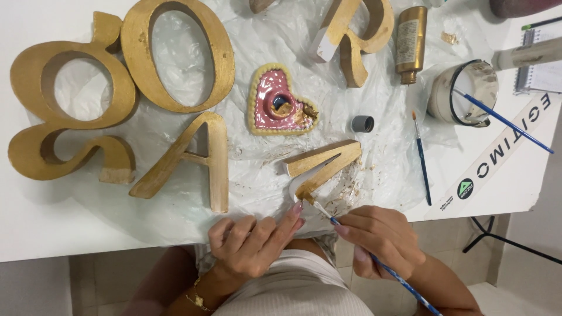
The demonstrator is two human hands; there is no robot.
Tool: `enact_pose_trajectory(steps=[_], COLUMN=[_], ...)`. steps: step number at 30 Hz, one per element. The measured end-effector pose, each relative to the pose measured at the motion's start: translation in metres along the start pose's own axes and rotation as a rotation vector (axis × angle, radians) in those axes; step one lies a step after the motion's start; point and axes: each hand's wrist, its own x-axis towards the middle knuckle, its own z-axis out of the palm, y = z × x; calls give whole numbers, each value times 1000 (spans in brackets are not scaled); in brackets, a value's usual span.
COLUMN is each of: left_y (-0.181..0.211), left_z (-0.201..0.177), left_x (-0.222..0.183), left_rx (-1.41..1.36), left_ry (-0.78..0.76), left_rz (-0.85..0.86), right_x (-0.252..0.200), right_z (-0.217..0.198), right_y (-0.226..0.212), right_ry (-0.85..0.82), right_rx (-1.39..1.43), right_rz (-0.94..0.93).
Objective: Painting wooden decorative letters with white paint using a small brush.
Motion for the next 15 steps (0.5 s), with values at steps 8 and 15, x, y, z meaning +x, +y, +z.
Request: enact_pose_trajectory(steps=[8,15], left_y=[1,1], left_z=[-1,2], left_x=[-2,-4], left_rx=[0,-6], left_ry=[-29,-3], left_rz=[-12,-9], right_x=[-5,0], right_z=[-1,0], right_y=[3,1], right_ry=[-14,29], right_rx=[-13,-16], right_rz=[16,4])
